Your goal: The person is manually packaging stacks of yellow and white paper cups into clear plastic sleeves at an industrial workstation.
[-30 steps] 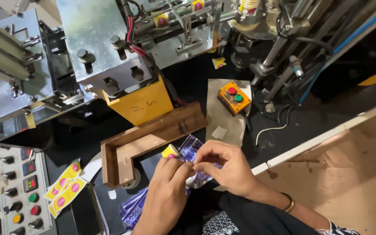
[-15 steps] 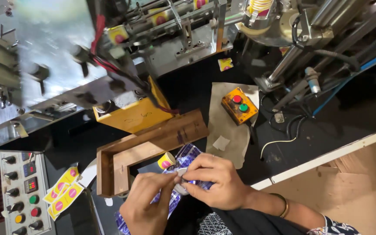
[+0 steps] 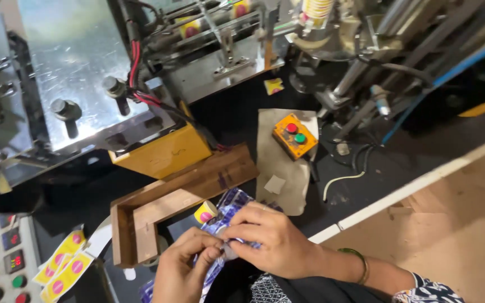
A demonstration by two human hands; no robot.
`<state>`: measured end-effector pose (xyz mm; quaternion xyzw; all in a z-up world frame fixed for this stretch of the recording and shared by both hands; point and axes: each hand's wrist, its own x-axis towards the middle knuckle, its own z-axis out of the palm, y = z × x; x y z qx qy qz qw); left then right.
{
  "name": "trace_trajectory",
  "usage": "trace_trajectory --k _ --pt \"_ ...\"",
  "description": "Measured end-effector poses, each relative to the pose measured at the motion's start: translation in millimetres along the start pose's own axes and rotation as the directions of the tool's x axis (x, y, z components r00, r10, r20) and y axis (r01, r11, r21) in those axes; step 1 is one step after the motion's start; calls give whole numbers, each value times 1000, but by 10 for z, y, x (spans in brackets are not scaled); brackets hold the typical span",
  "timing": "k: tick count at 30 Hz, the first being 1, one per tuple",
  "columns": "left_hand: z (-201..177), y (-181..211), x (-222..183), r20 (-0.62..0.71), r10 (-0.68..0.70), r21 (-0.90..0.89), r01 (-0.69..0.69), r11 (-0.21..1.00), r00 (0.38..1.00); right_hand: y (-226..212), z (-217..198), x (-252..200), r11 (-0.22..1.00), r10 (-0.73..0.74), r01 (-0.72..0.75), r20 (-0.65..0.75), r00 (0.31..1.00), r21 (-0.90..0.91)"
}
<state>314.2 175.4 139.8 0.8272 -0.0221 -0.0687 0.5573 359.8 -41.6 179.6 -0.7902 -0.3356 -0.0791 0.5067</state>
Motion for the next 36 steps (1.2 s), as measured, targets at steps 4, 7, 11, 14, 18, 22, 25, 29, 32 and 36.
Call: trace_trajectory --k 4,7,11,14,18,22,25,29,32,36 --pt "60 -101 -1 -4 -46 -206 44 978 999 -164 -72 45 999 20 -22 -51 998 -31" --pt "159 -77 -2 -96 -107 -304 73 950 990 -278 -94 36 997 -36 33 -46 998 -64" --pt "224 -75 -13 -34 -104 -478 75 875 994 -346 -36 -53 978 -80 84 28 996 -192" --pt "210 -89 -24 -80 -41 -508 -6 861 996 -382 -73 -76 970 -93 112 92 991 -218" --pt "71 -59 -11 -449 71 -70 -115 991 891 -351 -192 -186 983 -46 72 150 988 -171" --pt "-107 45 -65 -425 19 -144 -88 986 905 -370 -205 -269 995 101 -96 180 979 -34" --pt "-288 511 -257 -202 192 -132 -221 966 960 -390 -172 -261 976 180 -204 238 954 80" --pt "-229 543 -667 -57 424 201 -406 891 904 -459 -44 -115 976 21 -97 361 933 195" --pt "-322 363 -1083 -201 151 293 -87 952 968 -420 49 2 969 -106 -15 468 878 248" --pt "-672 421 -2001 -658 -197 384 550 742 727 -100 101 84 937 -64 -146 567 821 316"
